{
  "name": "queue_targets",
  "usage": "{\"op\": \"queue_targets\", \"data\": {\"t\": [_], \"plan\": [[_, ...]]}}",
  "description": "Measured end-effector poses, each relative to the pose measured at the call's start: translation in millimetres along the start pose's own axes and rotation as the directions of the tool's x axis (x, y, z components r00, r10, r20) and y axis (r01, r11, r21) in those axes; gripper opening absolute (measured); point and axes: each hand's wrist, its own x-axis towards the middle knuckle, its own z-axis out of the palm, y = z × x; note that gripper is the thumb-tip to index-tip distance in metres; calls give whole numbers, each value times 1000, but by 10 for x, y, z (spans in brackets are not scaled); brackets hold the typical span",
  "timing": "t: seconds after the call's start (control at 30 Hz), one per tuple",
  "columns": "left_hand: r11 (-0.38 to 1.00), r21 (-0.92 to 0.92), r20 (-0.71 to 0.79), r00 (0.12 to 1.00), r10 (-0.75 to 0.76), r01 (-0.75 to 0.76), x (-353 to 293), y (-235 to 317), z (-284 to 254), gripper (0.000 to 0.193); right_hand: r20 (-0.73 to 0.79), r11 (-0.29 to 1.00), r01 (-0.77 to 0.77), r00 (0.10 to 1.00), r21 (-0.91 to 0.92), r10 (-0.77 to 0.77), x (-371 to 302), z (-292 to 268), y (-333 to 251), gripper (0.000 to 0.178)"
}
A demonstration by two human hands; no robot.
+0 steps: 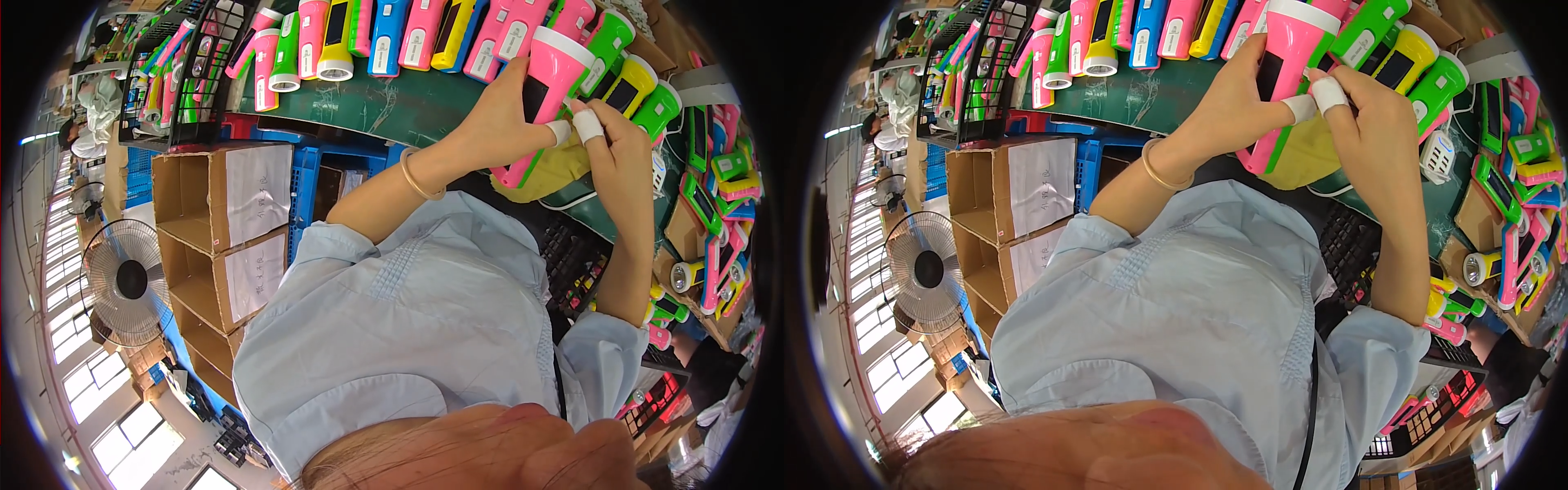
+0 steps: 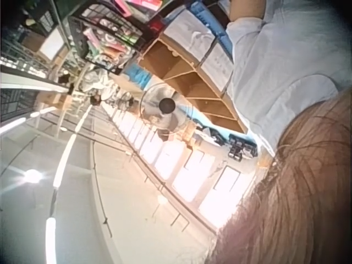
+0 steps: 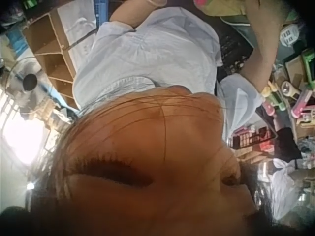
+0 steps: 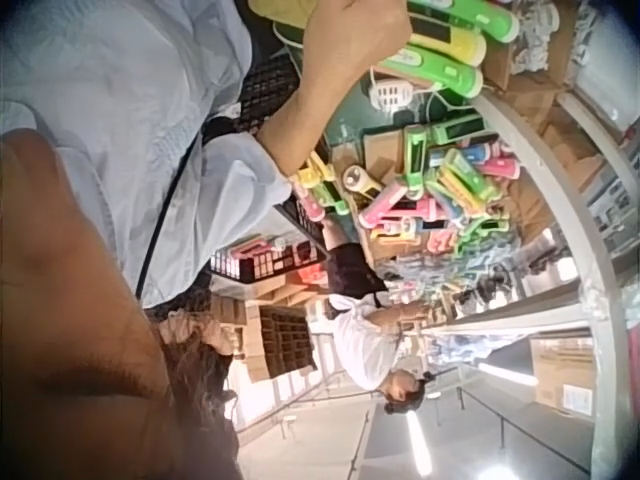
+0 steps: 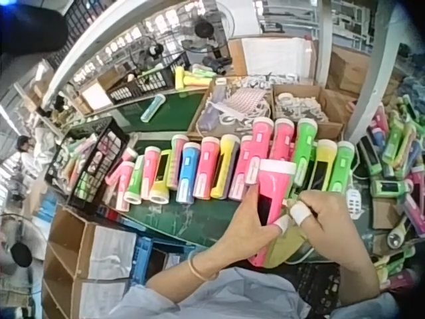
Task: The recorder is inspecting, wiping, and testing the light function of handheld flashlights on an assembly line.
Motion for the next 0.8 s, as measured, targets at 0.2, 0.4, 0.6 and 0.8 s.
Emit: {"op": "queue_targets", "data": {"t": [0.2,0.4,0.6,0.8], "plan": [[989,87,-94,987,131,-123,0,-54,112,67,-73,986,-10,997,-164,-2,67,140,-67,25],[979,45,-136,970,201,-197,130,-119,-14,53,-159,997,21,987,-81,-33,-81,161,6,17],[659,-739,7,979,-204,143,214,-167,-373,26,-158,979,6,987,206,27,-164,-7,236,29],[624,-760,-4,959,-284,182,114,-59,-394,36,261,863,-226,959,451,115,-16,221,292,31]]}}
